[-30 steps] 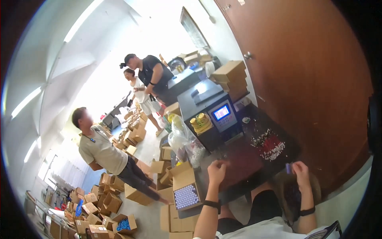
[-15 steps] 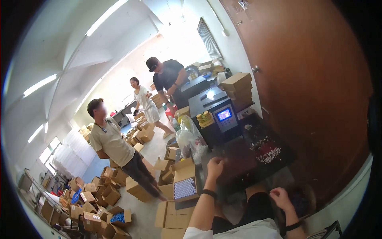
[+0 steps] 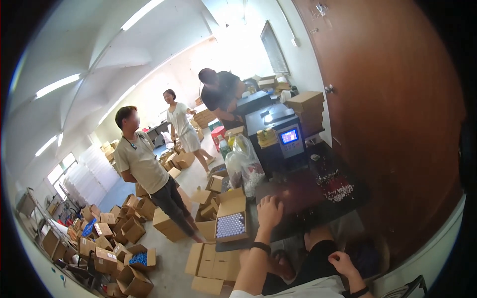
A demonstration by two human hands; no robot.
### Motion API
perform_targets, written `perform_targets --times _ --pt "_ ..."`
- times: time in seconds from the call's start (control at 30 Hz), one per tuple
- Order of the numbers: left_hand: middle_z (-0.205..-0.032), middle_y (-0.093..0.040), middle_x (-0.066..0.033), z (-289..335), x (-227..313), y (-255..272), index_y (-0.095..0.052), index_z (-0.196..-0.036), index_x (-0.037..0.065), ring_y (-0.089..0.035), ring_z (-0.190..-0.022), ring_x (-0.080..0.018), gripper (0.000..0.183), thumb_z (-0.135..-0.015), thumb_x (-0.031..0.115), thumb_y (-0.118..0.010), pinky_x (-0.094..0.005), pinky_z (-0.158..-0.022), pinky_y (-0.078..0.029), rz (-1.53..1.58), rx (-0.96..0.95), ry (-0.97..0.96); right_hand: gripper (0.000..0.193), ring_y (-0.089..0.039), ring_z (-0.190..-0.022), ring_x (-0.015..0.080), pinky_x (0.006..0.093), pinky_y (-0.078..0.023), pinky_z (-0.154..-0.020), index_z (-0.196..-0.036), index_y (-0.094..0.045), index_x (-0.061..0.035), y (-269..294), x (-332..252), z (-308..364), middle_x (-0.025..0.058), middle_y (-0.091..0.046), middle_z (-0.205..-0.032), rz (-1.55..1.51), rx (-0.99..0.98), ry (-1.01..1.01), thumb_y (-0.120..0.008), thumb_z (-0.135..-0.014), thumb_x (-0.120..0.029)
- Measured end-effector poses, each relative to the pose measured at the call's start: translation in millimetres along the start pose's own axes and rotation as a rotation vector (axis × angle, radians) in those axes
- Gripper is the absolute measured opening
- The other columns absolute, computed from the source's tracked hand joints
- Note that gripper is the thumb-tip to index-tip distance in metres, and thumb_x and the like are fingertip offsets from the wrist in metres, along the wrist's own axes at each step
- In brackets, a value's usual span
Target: The person picks up a battery and a wire, positions them under a spot welder, and welds them together. After welding, the person places the battery back into a box and repeats the process.
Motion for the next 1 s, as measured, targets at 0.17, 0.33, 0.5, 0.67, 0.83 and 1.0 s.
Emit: perform_targets --times 0.17,0.33,0.5,0.67,0.83,1.0 --pt "-0.127 -0.064 -0.0115 4 -1 1 -0.066 -0.119 0.009 -0.054 -0.126 -0.0319 0.037 -0.093 0.035 -0.062 -0.0476 -0.104 -0.041 -0.004 0.008 0.003 0.019 -0.070 -0.084 0.0212 0.0341 -0.054 -0.079 -0.097 -0.076 -0.0026 4 -9 2 0.0129 -0.075 -0.090 0.103 0.035 0.022 -0.076 -0.086 -0.017" --pt "-0.134 -0.061 -0.0150 1 -2 -1 -0.065 -0.124 0.007 -0.050 -0.132 -0.0341 0.043 -0.093 0.036 -0.061 -0.0485 -0.110 -0.038 -0.001 0.027 0.007 0.020 -0.071 -0.082 0.0225 0.0353 -0.055 -0.077 -0.098 -0.076 -0.0042 5 -3 -7 0.0134 -0.075 -0.088 0.125 0.035 -0.044 -0.076 -0.085 -0.020" --pt "-0.138 -0.058 -0.0184 1 -7 -9 -0.062 -0.129 0.003 -0.047 -0.137 -0.0366 0.048 -0.094 0.036 -0.060 -0.0497 -0.112 -0.036 -0.034 0.030 -0.012 0.019 -0.071 -0.081 0.0224 0.0345 -0.055 -0.076 -0.098 -0.077 -0.0059 2 -7 -13 0.0130 -0.075 -0.088 0.198 0.037 -0.047 -0.076 -0.086 -0.021" --pt "-0.143 -0.056 -0.0182 2 -9 -16 -0.062 -0.131 0.004 -0.046 -0.139 -0.0354 0.051 -0.095 0.039 -0.058 -0.0519 -0.115 -0.033 -0.049 -0.022 0.017 0.017 -0.071 -0.081 0.0186 0.0336 -0.055 -0.074 -0.096 -0.075 -0.0035 14 -1 -33 0.0122 -0.074 -0.085 0.079 0.139 0.039 -0.076 -0.085 -0.017" --pt "-0.143 -0.056 -0.0181 5 -10 -11 -0.063 -0.130 0.006 -0.046 -0.139 -0.0351 0.049 -0.095 0.039 -0.057 -0.0528 -0.116 -0.032 -0.031 0.003 0.025 0.012 -0.067 -0.080 0.0302 0.0401 -0.053 -0.072 -0.091 -0.065 -0.0029 74 -85 -102 0.0143 -0.067 -0.084 0.271 0.493 0.339 -0.068 -0.087 -0.013" --pt "-0.143 -0.056 -0.0183 4 -4 -8 -0.063 -0.131 0.006 -0.046 -0.139 -0.0354 0.050 -0.095 0.039 -0.056 -0.0538 -0.116 -0.032 -0.046 0.000 0.028 0.032 -0.061 -0.106 0.0376 0.0478 -0.052 -0.086 -0.103 -0.062 -0.0031 94 -142 -176 0.0149 -0.066 -0.105 0.608 0.614 0.418 -0.077 -0.081 -0.022"
Point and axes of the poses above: each hand's wrist, its own z-axis away from the middle knuckle, its own y-axis out of the back of the hand, x = y × z, the point moved 9 cm from there along -z, towards the middle knuckle
